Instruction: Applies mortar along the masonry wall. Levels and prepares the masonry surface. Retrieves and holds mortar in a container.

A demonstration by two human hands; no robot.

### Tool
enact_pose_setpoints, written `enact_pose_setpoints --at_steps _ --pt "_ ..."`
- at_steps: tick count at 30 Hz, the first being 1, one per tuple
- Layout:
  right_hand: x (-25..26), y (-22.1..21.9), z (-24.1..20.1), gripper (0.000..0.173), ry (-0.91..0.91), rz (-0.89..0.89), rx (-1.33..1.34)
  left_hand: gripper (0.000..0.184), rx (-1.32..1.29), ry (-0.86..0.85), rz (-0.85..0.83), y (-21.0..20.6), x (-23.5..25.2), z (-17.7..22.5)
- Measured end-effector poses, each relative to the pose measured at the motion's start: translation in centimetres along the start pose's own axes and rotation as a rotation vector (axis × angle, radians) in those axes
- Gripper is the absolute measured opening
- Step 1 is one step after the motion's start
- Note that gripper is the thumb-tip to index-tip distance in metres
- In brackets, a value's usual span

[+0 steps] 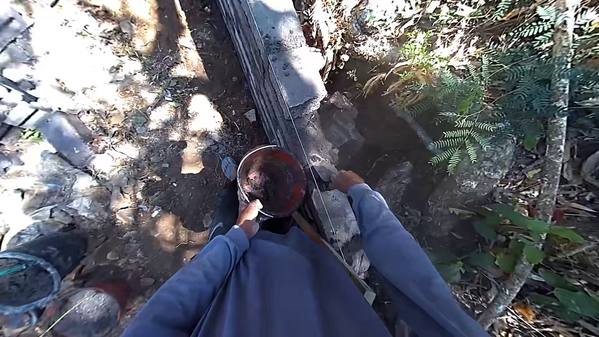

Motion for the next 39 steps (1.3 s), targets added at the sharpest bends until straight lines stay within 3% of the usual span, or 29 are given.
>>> enact_pose_setpoints --at_steps 3,6,8,10,13,16,18,20,23,27,29,33,39 --pt "-3.2 3.7 1.1 0.041 0.071 0.164 -0.055 0.070 -0.052 -0.047 0.013 1.6 -0.1 0.9" --pt "-8.4 6.4 -3.5 0.040 0.264 0.375 0.041 0.066 -0.077 -0.139 0.044 3.5 -0.6 2.2" --pt "-10.2 4.7 -9.1 0.038 0.496 0.304 0.150 0.075 -0.067 -0.211 0.054 4.5 -1.6 3.3" --pt "-10.0 1.2 -14.6 0.044 0.629 0.145 0.017 0.081 -0.075 -0.298 0.047 5.1 -2.8 4.4" --pt "-7.5 -2.3 -19.5 0.046 0.544 -0.002 -0.286 0.081 -0.109 -0.347 0.071 5.8 -4.9 5.5" --pt "-6.8 1.1 -21.8 0.041 0.465 0.289 -0.280 0.081 -0.111 -0.334 0.074 6.3 -6.2 5.7" --pt "-7.5 2.3 -23.9 0.042 0.542 0.481 -0.242 0.081 -0.112 -0.353 0.065 6.5 -6.9 5.3" --pt "-7.9 1.0 -26.0 0.044 0.662 0.408 -0.327 0.083 -0.092 -0.418 0.051 6.3 -7.3 5.4" --pt "-9.2 -0.1 -26.4 0.032 0.673 0.219 -0.463 0.083 -0.102 -0.454 0.036 6.3 -7.6 5.7" --pt "-8.3 2.8 -24.5 0.035 0.499 0.439 -0.350 0.087 -0.042 -0.588 0.049 5.9 -8.2 6.1" --pt "-7.2 1.9 -23.8 0.032 0.432 0.328 -0.308 0.086 -0.060 -0.644 0.044 5.4 -8.6 6.6" --pt "-5.4 -2.8 -22.9 0.044 0.512 0.085 -0.143 0.085 -0.123 -0.591 0.000 4.4 -7.8 6.6" --pt "-6.7 -6.9 -23.9 0.049 0.568 -0.104 0.170 0.090 0.111 -0.579 -0.002 3.5 -7.6 6.0"
Point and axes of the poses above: each hand's wrist, its own x-axis towards the middle knuckle, its own y-axis out of the back of the hand, z = x × y, the point moved 8 cm from there along x, towards the middle knuckle, and after that the axes turned 8 degrees about y, right-handed, at the moved point
